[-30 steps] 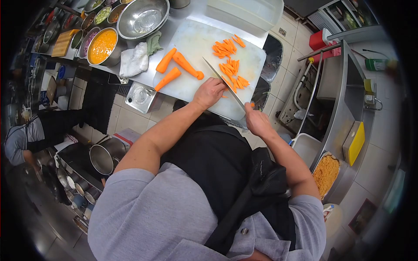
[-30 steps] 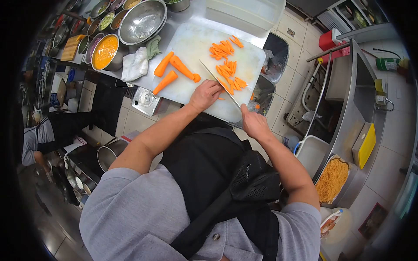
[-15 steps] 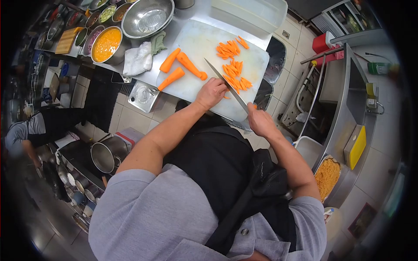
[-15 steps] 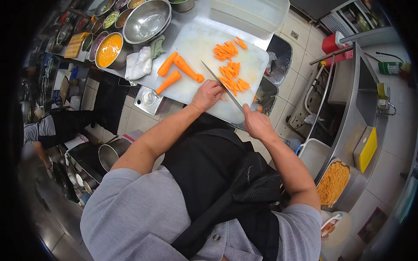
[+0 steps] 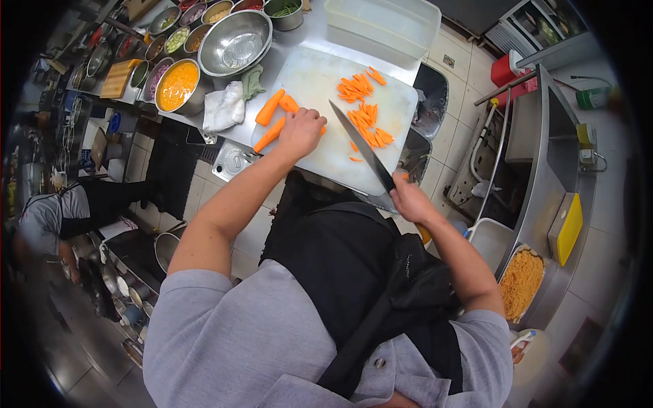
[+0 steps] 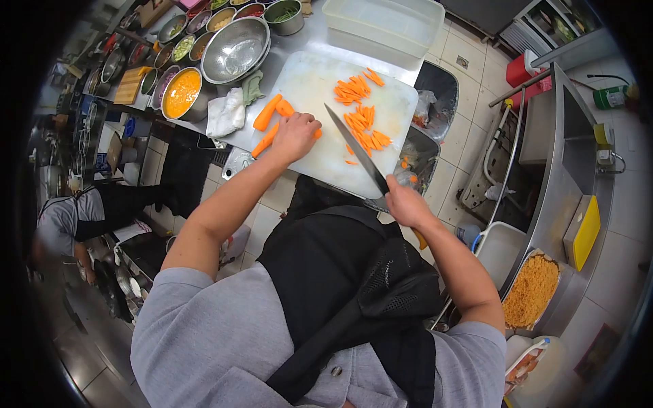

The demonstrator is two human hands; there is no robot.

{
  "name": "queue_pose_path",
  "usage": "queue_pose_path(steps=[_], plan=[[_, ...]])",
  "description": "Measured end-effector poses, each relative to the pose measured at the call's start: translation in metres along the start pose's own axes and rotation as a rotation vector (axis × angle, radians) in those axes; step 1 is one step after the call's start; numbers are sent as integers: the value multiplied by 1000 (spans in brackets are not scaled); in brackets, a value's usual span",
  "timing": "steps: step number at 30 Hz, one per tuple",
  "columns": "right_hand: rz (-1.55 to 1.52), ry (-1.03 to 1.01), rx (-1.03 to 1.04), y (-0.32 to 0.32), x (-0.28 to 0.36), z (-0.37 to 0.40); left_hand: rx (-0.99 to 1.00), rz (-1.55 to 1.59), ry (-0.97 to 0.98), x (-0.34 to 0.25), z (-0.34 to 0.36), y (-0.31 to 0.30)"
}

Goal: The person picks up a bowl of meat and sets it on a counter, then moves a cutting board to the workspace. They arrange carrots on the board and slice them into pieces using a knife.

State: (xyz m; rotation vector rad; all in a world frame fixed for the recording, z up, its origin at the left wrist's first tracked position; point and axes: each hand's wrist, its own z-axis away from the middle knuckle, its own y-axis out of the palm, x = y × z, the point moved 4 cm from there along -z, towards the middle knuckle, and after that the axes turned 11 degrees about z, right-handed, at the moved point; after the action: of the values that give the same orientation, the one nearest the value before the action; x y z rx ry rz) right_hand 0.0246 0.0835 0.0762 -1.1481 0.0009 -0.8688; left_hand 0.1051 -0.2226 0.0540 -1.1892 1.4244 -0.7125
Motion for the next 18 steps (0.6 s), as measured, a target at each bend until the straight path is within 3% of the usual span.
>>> queue_pose_path(steps=[4, 7, 12, 18], plan=[[-122, 31, 116, 31, -2, 2, 174, -131, 3, 3, 2, 5], [-4, -14, 6, 23, -9, -11, 237, -111, 16, -13, 9, 11], [267, 38, -19, -10, 11, -20, 88, 158, 41, -42, 12, 37], [328, 24, 7, -20, 35, 0, -42, 389, 0, -45, 18, 45]])
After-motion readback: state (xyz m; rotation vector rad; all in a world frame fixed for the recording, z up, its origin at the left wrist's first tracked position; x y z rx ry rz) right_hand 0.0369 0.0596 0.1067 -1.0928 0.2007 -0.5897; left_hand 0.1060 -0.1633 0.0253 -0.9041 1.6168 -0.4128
